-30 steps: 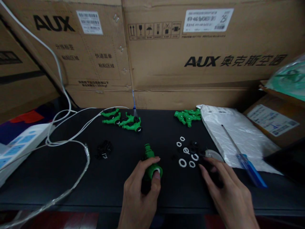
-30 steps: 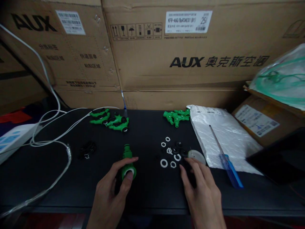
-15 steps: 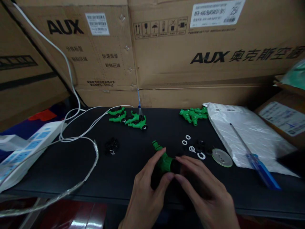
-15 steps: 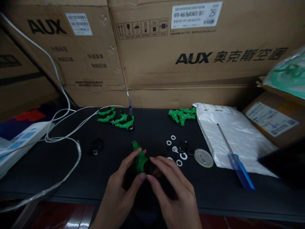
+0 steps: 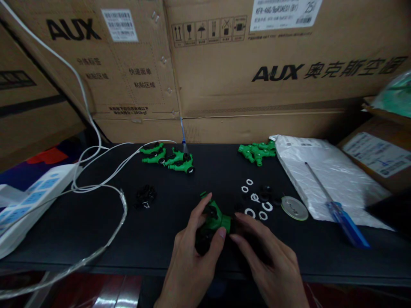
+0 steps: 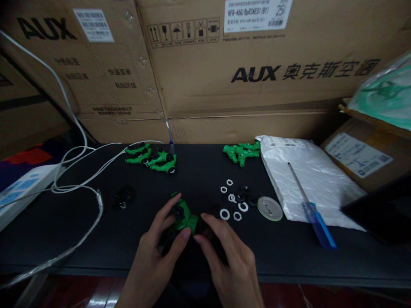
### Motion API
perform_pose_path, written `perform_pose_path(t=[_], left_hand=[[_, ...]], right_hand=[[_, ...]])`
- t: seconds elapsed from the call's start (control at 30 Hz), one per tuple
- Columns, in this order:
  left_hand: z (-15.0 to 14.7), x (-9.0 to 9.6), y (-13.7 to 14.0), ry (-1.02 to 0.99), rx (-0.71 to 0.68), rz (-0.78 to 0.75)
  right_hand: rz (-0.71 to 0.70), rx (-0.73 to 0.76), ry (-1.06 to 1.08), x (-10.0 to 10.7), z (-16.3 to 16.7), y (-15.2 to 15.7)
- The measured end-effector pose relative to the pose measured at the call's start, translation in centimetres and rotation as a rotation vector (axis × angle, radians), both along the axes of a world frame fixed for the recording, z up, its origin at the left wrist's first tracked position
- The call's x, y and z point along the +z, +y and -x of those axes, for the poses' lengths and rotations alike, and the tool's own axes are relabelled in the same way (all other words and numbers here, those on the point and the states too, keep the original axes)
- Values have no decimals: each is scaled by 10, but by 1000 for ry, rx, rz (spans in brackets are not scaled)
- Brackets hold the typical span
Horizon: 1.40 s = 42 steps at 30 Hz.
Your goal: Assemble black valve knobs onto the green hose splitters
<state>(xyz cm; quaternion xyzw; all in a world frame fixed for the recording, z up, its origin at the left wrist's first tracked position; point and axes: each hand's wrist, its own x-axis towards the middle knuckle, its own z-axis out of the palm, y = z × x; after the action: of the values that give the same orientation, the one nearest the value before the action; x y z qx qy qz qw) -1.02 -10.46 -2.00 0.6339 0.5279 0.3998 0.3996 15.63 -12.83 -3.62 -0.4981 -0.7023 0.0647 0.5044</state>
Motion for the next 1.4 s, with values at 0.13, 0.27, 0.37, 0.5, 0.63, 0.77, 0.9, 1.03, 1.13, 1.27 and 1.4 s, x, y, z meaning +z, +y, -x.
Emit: perform_pose_path(t=[0.13, 0.27, 0.37, 0.5, 0.63, 0.77, 0.9, 1.03, 1.13, 1.27, 1.4], left_hand=[[2, 0, -1, -25, 15, 43], [3, 1, 0, -94, 14, 53], [3, 3, 1, -88, 1, 43], [3, 3, 0, -99, -23, 53], [4, 1, -1, -81, -5, 69], [4, 2, -1, -78, 27, 72], [3, 4, -1, -108, 8, 78], [3, 3, -2, -68, -12, 54], [5, 1, -3, -46, -8, 59], [4, 2, -2, -95, 20, 48], [2, 3, 0, -117, 5, 45]], right_hand=[[59, 43, 24, 4, 0, -2], [165, 139, 52, 3, -7, -3], [214, 133, 65, 1, -9, -3], [221, 66, 88, 1, -5, -1], [172, 53, 115, 2, -1, 0], [195, 122, 79, 6, -4, 0], [318, 176, 109, 6, -8, -1], [312, 87, 104, 4, -6, -1], [286, 25, 112, 5, -2, 0], [269, 122, 106, 5, -2, -1], [323, 142, 144, 2, -3, -1]])
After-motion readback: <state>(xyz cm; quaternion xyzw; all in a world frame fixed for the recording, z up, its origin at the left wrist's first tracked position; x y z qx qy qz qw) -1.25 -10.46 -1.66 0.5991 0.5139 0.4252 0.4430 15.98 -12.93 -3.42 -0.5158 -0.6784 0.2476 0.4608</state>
